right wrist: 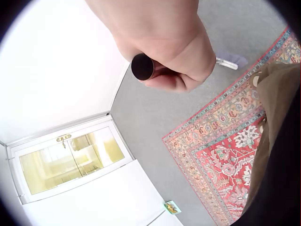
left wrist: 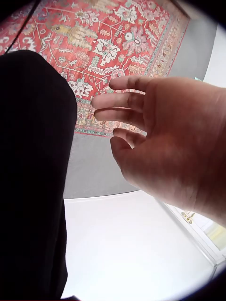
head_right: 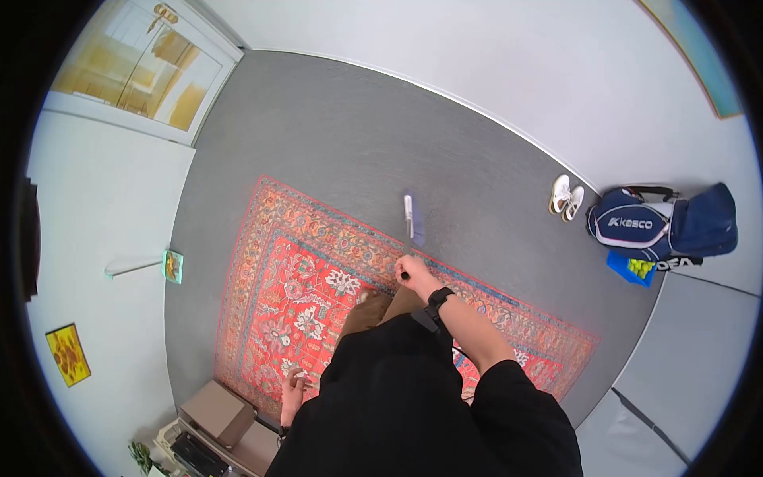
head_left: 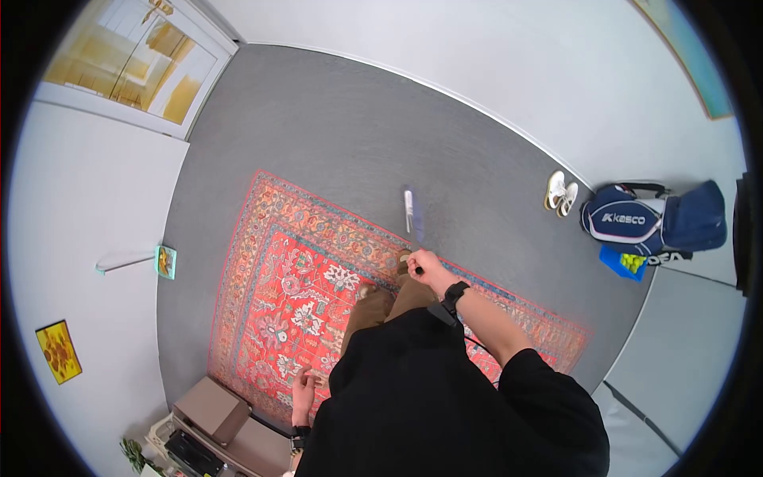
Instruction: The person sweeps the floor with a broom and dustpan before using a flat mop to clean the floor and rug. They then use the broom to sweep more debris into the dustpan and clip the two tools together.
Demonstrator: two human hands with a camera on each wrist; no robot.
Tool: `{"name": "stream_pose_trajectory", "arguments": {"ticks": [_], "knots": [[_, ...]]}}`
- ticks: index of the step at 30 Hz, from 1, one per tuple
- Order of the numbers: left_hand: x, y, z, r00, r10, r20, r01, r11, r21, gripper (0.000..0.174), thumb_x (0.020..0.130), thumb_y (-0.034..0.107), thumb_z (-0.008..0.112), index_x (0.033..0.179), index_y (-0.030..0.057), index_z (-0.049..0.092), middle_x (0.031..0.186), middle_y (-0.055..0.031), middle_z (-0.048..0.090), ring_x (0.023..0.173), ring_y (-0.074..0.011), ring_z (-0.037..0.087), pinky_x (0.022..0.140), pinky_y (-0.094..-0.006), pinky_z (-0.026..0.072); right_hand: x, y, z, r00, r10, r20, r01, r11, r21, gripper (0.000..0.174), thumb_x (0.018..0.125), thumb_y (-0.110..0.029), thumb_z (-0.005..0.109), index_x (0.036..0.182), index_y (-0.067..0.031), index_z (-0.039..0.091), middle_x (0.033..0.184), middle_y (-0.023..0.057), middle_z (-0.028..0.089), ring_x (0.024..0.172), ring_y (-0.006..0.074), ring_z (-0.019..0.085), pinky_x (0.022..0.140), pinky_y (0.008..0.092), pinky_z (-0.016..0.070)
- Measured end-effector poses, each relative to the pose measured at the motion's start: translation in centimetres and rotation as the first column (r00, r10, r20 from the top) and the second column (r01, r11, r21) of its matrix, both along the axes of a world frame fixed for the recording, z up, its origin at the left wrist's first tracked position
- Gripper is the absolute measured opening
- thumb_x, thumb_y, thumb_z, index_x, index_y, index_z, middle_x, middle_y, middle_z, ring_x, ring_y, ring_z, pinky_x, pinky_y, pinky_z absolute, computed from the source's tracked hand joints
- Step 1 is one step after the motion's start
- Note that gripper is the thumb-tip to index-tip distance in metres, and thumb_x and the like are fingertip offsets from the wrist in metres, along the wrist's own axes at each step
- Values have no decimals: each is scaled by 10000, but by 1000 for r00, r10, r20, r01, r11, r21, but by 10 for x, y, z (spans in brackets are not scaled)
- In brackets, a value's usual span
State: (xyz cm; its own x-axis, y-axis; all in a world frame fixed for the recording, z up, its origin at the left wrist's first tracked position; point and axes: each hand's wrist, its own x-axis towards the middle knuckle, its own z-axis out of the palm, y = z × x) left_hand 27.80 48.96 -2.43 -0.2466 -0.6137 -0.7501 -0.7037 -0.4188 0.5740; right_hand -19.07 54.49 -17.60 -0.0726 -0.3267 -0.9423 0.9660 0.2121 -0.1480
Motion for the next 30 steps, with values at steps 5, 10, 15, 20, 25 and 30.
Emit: {"name": "stream_pose_trajectory", "arguments": {"ticks": [5,10,15,20,25,30], "knots": [[2,-14,-23,992,112,-62,-104,987,118,318,871,20,435,1186,-14,460,794,-113,622,733,-167,617,640,-274,495,-54,7,62,992,29,122,-20,997,-79,258,729,-8,517,554,-114,360,501,-17,343,389,80,312,359,223,240],[13,-59,-68,983,140,-119,-117,976,182,315,872,34,450,1184,3,473,774,-92,619,719,-158,606,646,-268,474,-63,46,91,996,67,61,-74,991,116,282,768,-24,499,556,-139,353,505,-29,345,388,64,305,354,213,228],[27,-146,-95,986,75,-149,-67,996,55,305,852,39,475,1154,9,508,779,-102,628,701,-152,601,629,-268,470,-18,7,31,980,143,-139,-88,935,344,260,796,-44,517,571,-104,401,507,7,383,391,103,350,351,251,270],[69,-206,-69,971,195,-138,-202,979,-40,412,853,2,432,1259,70,411,814,-110,636,690,-154,616,613,-252,468,14,-100,-88,938,246,-242,-172,942,289,274,803,-63,569,596,-105,395,482,25,414,380,148,387,347,260,320],[127,-214,-77,880,448,-159,-453,891,1,529,853,-2,416,1346,96,253,804,-118,626,671,-179,624,591,-265,469,77,-277,0,982,189,-22,-188,980,63,209,763,-55,564,599,-89,440,492,8,415,387,116,392,349,253,291],[142,-231,-87,861,480,-169,-486,874,8,576,848,-15,435,1372,61,208,788,-124,603,700,-167,603,651,-282,490,52,-307,42,956,245,163,-235,969,-79,263,795,-54,560,617,-124,379,494,-44,372,359,63,318,330,218,233]]}}
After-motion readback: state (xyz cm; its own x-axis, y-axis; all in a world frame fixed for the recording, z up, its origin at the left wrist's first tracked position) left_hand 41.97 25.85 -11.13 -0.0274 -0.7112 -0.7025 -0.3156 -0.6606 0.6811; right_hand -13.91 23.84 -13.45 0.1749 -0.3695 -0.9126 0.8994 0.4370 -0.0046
